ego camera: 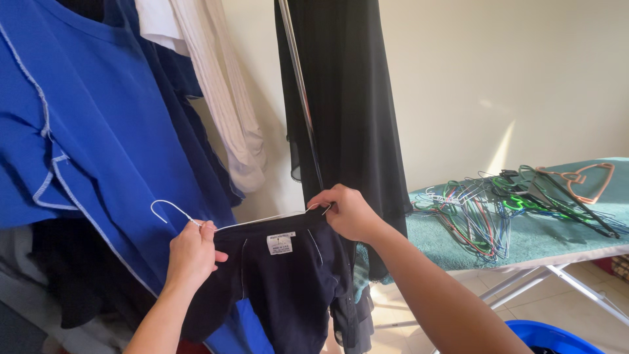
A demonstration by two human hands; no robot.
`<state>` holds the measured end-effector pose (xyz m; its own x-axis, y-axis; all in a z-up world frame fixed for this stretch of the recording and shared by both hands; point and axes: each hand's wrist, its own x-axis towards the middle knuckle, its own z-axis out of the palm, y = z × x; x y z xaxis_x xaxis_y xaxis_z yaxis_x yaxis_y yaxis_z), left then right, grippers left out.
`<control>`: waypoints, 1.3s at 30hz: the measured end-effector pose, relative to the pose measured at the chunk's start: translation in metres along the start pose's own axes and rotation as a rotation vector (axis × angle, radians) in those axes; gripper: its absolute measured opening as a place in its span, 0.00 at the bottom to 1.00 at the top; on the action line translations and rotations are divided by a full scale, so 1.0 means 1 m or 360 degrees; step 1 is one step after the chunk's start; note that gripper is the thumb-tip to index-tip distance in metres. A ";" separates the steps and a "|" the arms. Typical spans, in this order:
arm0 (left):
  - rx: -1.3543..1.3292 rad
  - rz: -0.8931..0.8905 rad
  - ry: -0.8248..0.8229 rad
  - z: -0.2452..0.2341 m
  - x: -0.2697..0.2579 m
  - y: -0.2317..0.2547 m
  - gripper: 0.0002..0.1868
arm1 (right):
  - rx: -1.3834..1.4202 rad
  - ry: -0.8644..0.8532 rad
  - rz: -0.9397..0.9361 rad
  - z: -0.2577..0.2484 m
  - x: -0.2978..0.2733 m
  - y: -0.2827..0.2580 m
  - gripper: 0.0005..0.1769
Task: The person takes wet clothes from a blue basin, selects a hanger from a nearby ironing board, places the garment on the hanger, and hangs it on a metal clothing rack. This process is repeated for several items.
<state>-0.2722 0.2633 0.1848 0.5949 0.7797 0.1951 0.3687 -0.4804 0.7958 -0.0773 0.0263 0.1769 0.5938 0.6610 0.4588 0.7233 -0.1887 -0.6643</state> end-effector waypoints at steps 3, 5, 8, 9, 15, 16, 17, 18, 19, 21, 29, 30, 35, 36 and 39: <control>0.0104 0.0032 0.0002 0.008 0.001 0.001 0.20 | -0.0259 0.0028 -0.0116 0.011 -0.001 0.008 0.29; 0.0169 0.0101 0.0029 0.011 0.003 0.002 0.20 | -0.0368 0.0005 -0.0107 0.018 0.000 0.014 0.32; 0.0282 0.0196 0.0052 0.017 0.007 0.006 0.19 | -0.0586 -0.0038 -0.0173 0.024 0.000 0.022 0.37; 0.0354 0.0179 0.0036 0.018 0.008 0.007 0.18 | -0.0668 -0.0057 -0.0208 0.025 0.000 0.024 0.38; 0.0313 0.0208 0.0011 0.013 0.026 -0.008 0.19 | 0.0073 -0.0001 -0.0061 0.011 -0.005 0.024 0.34; 0.0280 0.0224 0.0021 0.012 0.029 -0.012 0.19 | 0.0056 0.0077 -0.0105 0.012 -0.004 0.023 0.31; 0.0270 0.0245 0.0030 0.013 0.032 -0.014 0.19 | 0.0039 0.0155 -0.0149 0.014 -0.004 0.022 0.29; 0.0267 0.0263 0.0031 0.014 0.033 -0.016 0.19 | 0.0027 0.0232 -0.0184 0.018 -0.006 0.022 0.27; 0.0264 0.0280 0.0033 0.014 0.033 -0.018 0.19 | -0.0041 0.0242 -0.0204 0.021 -0.006 0.022 0.27; 0.0270 0.0254 0.0021 0.013 0.035 -0.015 0.20 | -0.0186 0.0274 -0.0250 0.026 -0.003 0.023 0.27; 0.0676 0.0319 0.0120 0.014 0.040 0.000 0.18 | -0.0574 -0.0068 -0.0260 0.039 0.008 0.010 0.27; 0.0709 0.0395 0.0178 0.016 0.043 0.001 0.18 | -0.0479 -0.0114 -0.0182 0.038 0.010 0.006 0.26; 0.0318 0.0475 -0.0213 0.018 0.044 0.009 0.18 | 0.0033 -0.0192 0.0116 0.028 0.020 -0.019 0.28; 0.0193 0.0519 -0.0270 0.019 0.044 0.012 0.17 | 0.0114 -0.0209 0.0133 0.028 0.021 -0.024 0.28; -0.0065 0.0490 -0.0368 0.021 0.044 0.021 0.17 | 0.0326 -0.0207 0.0189 0.027 0.022 -0.034 0.27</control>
<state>-0.2232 0.2793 0.1978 0.8205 0.4880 0.2976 0.1216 -0.6577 0.7434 -0.0979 0.0666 0.1937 0.6103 0.7334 0.2995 0.5569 -0.1283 -0.8206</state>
